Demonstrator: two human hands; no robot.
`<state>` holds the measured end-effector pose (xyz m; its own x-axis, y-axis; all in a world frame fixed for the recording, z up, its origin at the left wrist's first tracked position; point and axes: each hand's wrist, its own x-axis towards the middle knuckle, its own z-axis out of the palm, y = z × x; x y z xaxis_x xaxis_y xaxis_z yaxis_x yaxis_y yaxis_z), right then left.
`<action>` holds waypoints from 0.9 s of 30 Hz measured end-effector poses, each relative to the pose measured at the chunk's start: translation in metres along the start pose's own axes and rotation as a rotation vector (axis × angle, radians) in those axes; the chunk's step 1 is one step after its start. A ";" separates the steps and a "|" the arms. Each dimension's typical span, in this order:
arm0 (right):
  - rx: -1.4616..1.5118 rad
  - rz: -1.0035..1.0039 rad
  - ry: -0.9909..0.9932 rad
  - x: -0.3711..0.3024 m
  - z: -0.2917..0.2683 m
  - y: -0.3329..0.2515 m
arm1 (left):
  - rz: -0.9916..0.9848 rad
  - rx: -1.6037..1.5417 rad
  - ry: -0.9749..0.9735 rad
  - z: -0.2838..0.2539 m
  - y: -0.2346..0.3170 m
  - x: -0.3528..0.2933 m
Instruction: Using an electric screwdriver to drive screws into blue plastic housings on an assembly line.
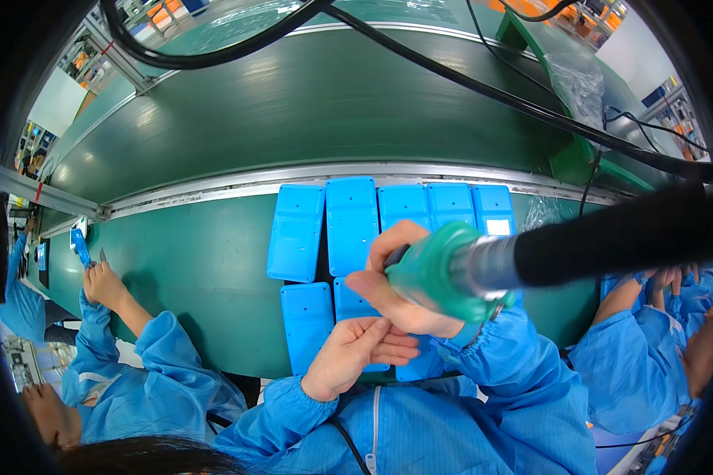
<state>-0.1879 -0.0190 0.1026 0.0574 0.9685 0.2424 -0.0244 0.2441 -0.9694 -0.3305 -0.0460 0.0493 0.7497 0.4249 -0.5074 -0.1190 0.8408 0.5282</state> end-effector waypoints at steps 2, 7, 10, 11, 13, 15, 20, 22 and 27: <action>-0.060 -0.040 -0.065 0.002 -0.005 0.000 | -0.038 0.013 0.009 0.002 0.004 -0.005; -0.294 0.282 -0.063 -0.006 -0.001 -0.006 | -0.020 -0.041 -0.177 -0.017 -0.001 -0.004; -0.364 0.230 -0.029 -0.004 0.010 -0.011 | 0.010 -0.184 -0.126 -0.011 0.002 -0.005; -0.324 0.075 -0.031 -0.001 0.010 -0.015 | 0.010 -0.245 -0.152 -0.015 -0.002 -0.004; -0.140 -0.114 0.009 0.000 0.007 -0.017 | 0.011 -0.298 -0.177 -0.015 -0.001 -0.006; 0.010 -0.154 0.051 -0.001 0.003 -0.024 | 0.061 -0.334 -0.119 -0.008 0.002 -0.008; 0.474 -0.165 -0.025 -0.003 0.002 -0.069 | 0.214 -0.265 -0.071 -0.007 -0.002 -0.013; 0.497 -0.144 -0.019 -0.005 0.003 -0.071 | 0.261 -0.257 -0.122 -0.009 -0.005 -0.015; 0.623 -0.071 -0.005 -0.007 0.003 -0.069 | 0.301 -0.219 -0.107 -0.004 -0.001 -0.019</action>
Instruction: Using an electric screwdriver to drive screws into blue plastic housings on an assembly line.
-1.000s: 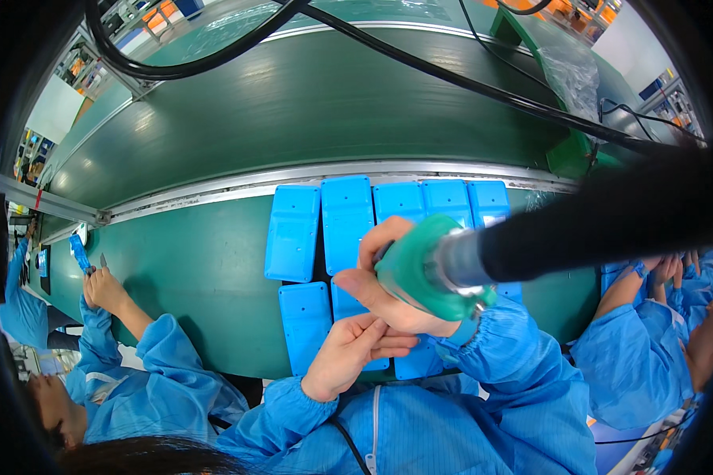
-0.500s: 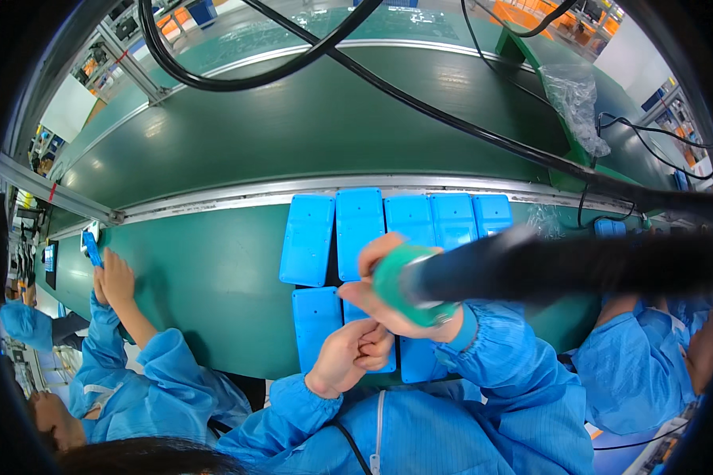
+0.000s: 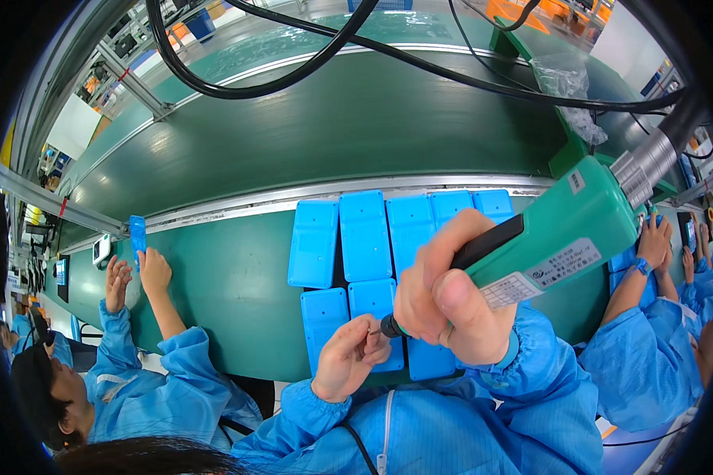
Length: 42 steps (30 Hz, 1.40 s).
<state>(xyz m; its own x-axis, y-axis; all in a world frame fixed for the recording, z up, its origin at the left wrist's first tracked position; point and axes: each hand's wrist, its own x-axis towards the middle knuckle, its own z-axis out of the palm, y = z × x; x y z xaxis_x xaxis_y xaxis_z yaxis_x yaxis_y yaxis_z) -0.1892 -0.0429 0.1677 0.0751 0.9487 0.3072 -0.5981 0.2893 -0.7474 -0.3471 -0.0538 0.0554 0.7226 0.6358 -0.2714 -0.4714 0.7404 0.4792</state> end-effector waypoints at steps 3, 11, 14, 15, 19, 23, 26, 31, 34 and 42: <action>0.013 -0.015 -0.008 0.000 -0.001 0.001 | 0.003 0.029 0.027 0.001 -0.001 -0.001; -0.021 -0.028 -0.047 -0.003 0.000 0.006 | 0.011 0.024 -0.025 -0.006 -0.005 -0.003; -0.026 -0.027 -0.059 -0.004 0.001 0.007 | -0.014 0.024 -0.079 -0.009 -0.005 -0.004; -0.029 -0.023 -0.063 -0.004 0.001 0.008 | -0.040 0.019 -0.089 -0.009 -0.005 -0.004; -0.172 -0.064 -0.192 0.000 -0.002 0.010 | -0.069 -0.010 -0.049 -0.012 -0.005 -0.004; -0.136 -0.055 -0.152 0.004 -0.002 0.018 | -0.124 -0.225 -0.065 -0.006 0.001 -0.005; -0.133 -0.068 -0.107 0.013 -0.008 0.029 | -0.169 -0.163 0.080 0.009 0.002 -0.009; -0.206 -0.007 -0.021 0.025 -0.012 0.053 | -0.221 -0.060 0.003 -0.001 -0.004 -0.011; -0.334 0.015 -0.031 0.026 -0.014 0.064 | -0.263 0.029 -0.007 -0.003 -0.001 -0.010; -0.490 0.000 -0.140 0.030 -0.013 0.072 | -0.255 0.046 -0.028 -0.007 -0.004 -0.006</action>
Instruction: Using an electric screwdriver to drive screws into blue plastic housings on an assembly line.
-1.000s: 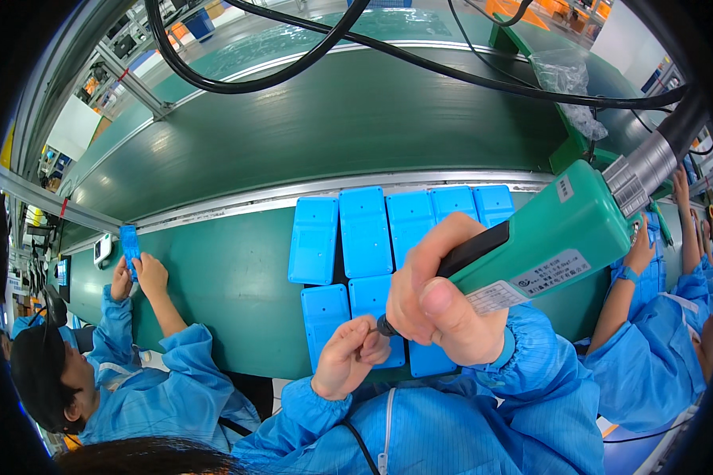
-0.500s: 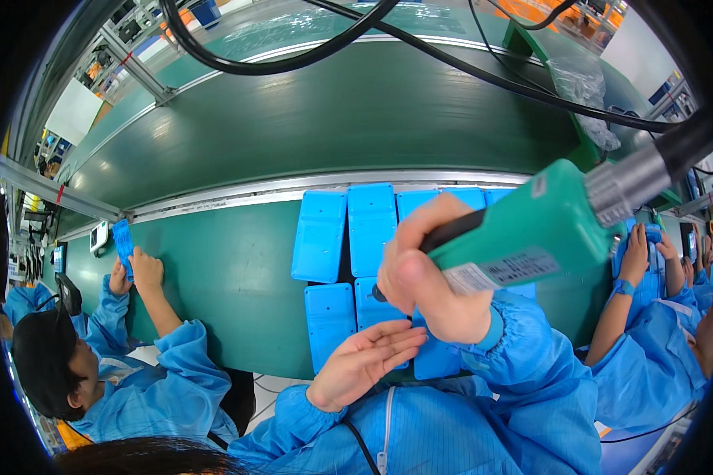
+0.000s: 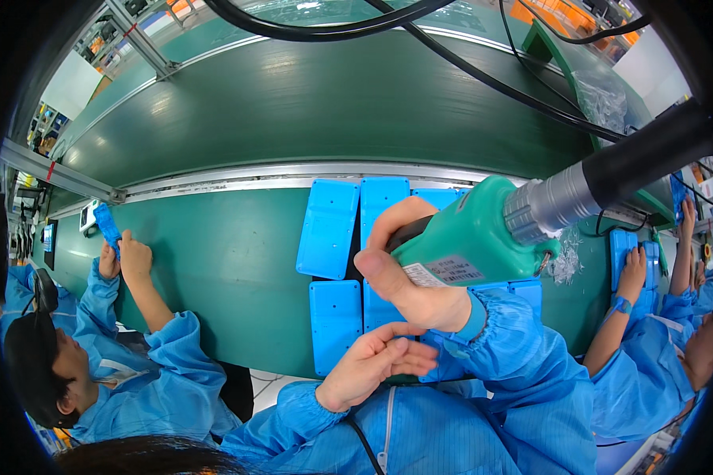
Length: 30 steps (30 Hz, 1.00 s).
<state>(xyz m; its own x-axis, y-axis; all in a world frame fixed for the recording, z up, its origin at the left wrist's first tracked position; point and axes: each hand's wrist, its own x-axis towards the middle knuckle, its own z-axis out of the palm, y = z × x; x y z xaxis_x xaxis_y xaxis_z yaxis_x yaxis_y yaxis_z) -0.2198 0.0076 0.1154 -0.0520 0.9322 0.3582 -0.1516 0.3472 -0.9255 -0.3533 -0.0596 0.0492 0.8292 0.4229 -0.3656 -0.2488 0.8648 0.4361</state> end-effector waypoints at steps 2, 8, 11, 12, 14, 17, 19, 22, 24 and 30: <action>-0.024 -0.011 -0.020 0.000 0.000 0.001 | 0.069 0.018 -0.009 0.002 -0.003 0.003; -0.038 0.006 -0.060 -0.001 0.001 0.005 | 0.146 0.054 0.036 -0.001 -0.005 0.006; -0.063 0.006 -0.074 -0.002 0.004 0.002 | 0.110 0.107 0.081 0.001 -0.001 0.009; -0.029 0.114 -0.025 -0.002 0.006 0.000 | 0.086 0.143 0.115 0.002 0.000 0.010; 0.008 0.224 0.018 0.000 0.011 -0.004 | 0.110 0.193 0.135 0.003 0.001 0.016; -0.204 0.252 -0.044 0.006 0.013 -0.005 | 0.173 0.335 0.188 0.007 -0.005 0.022; -0.307 0.193 -0.057 0.008 0.014 -0.001 | 0.213 0.423 0.224 0.007 -0.006 0.025; -0.285 0.153 -0.019 0.007 0.017 0.005 | 0.199 0.435 0.211 0.005 -0.005 0.024; -0.190 0.169 0.022 0.005 0.020 0.008 | 0.187 0.401 0.204 0.005 -0.004 0.023; -0.060 0.180 0.082 -0.003 0.018 0.015 | 0.070 0.288 0.225 0.008 0.003 0.020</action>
<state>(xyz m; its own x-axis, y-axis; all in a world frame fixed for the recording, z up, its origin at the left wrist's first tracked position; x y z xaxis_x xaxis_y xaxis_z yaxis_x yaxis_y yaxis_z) -0.2395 0.0086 0.1025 0.0078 0.9841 0.1774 -0.0877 0.1774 -0.9802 -0.3337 -0.0505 0.0500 0.6761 0.5548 -0.4848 -0.1233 0.7339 0.6679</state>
